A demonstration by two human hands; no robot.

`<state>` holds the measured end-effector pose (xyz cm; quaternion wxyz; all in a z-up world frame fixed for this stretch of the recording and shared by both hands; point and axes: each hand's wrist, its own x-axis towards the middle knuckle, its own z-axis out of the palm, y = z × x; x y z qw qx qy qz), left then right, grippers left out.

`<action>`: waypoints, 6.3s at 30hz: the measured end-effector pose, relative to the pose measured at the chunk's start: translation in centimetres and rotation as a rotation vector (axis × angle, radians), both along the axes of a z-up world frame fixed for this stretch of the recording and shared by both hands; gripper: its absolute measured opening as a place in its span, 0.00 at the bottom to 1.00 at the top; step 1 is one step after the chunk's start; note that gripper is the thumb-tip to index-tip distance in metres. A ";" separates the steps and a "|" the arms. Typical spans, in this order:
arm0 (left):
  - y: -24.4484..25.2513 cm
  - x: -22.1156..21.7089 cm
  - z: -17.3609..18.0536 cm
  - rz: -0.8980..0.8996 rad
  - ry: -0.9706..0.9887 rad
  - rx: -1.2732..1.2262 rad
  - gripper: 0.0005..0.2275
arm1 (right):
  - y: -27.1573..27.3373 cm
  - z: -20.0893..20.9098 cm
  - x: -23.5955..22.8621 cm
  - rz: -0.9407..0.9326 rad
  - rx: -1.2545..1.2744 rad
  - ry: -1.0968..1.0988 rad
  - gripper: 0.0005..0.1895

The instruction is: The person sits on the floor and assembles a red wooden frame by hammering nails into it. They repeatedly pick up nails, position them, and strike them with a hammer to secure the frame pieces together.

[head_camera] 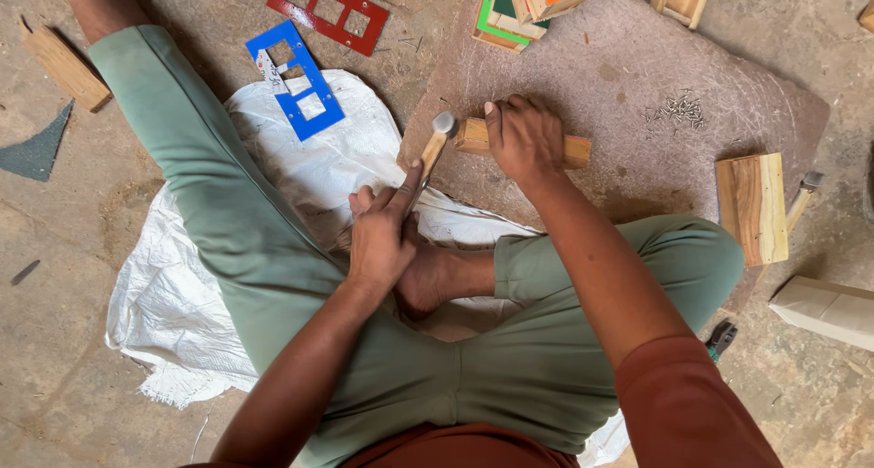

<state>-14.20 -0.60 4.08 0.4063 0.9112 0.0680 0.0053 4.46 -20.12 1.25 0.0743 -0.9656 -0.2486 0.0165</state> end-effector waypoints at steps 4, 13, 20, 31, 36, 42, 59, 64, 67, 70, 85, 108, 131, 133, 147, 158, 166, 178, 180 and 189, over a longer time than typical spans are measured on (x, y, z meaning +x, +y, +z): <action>-0.5 0.8 1.8 -0.012 -0.076 0.170 0.33 | -0.2 -0.5 0.0 0.022 0.005 -0.059 0.24; -1.3 2.9 3.1 -0.068 0.039 0.317 0.36 | -0.4 -1.3 0.1 0.006 0.008 -0.091 0.24; -1.4 2.4 2.3 -0.057 -0.063 0.258 0.35 | -0.4 -1.5 0.0 0.012 0.006 -0.115 0.23; -1.9 2.5 3.2 -0.052 -0.009 0.261 0.34 | -0.8 -2.2 0.7 -0.002 0.117 0.006 0.23; -2.1 2.6 3.2 -0.027 -0.078 0.205 0.32 | -0.8 -2.2 0.3 0.029 0.188 -0.140 0.21; -1.3 1.6 3.3 0.001 -0.171 0.025 0.33 | 0.0 -0.1 -0.1 -0.077 0.139 0.023 0.25; 6.7 0.8 -5.3 0.310 0.049 0.012 0.34 | -1.7 -4.1 -8.9 0.047 -0.111 -0.188 0.49; 6.6 3.0 -5.6 0.284 0.241 0.231 0.37 | -1.1 -4.2 -9.1 -0.001 -0.073 -0.161 0.52; 5.4 3.9 -4.6 0.190 0.279 0.340 0.41 | -2.2 -2.9 -8.5 0.056 -0.020 -0.132 0.58; 2.5 3.9 -3.8 -0.021 0.074 0.356 0.40 | -4.0 -1.4 -7.8 0.072 -0.093 -0.095 0.61; -3.3 12.3 -5.2 -0.456 0.134 0.268 0.36 | -5.1 0.1 -7.1 -0.127 -0.043 0.139 0.50; -3.7 12.4 -5.7 -0.343 0.130 0.201 0.36 | -7.5 -2.6 -3.7 -0.008 0.200 0.033 0.47; -3.8 11.9 -4.2 -0.283 0.082 0.154 0.38 | -25.4 -5.2 7.7 -0.326 -0.112 -0.013 0.06; -3.8 11.7 -4.5 -0.281 0.084 0.149 0.38 | -25.1 -5.5 7.7 -0.310 -0.127 -0.022 0.05; -3.7 12.2 -5.6 -0.286 0.133 0.179 0.36 | -22.9 -3.6 7.4 -0.408 0.108 -0.048 0.08; -3.7 12.9 -5.6 -0.285 0.111 0.200 0.35 | -14.0 -1.5 -5.1 -0.312 1.006 0.648 0.07; -3.9 12.7 -4.9 -0.245 0.172 0.183 0.38 | -6.6 -1.0 -6.5 -0.023 0.745 0.219 0.07; -3.8 12.3 -5.1 -0.241 0.073 0.132 0.35 | -3.9 -2.9 -5.7 0.120 0.737 0.103 0.10; -3.8 12.4 -5.2 -0.240 0.093 0.130 0.36 | -4.0 -2.7 -5.8 0.138 0.756 0.084 0.11; -3.8 12.3 -5.2 -0.250 0.089 0.135 0.38 | -3.8 0.1 -5.8 0.339 0.439 -0.080 0.13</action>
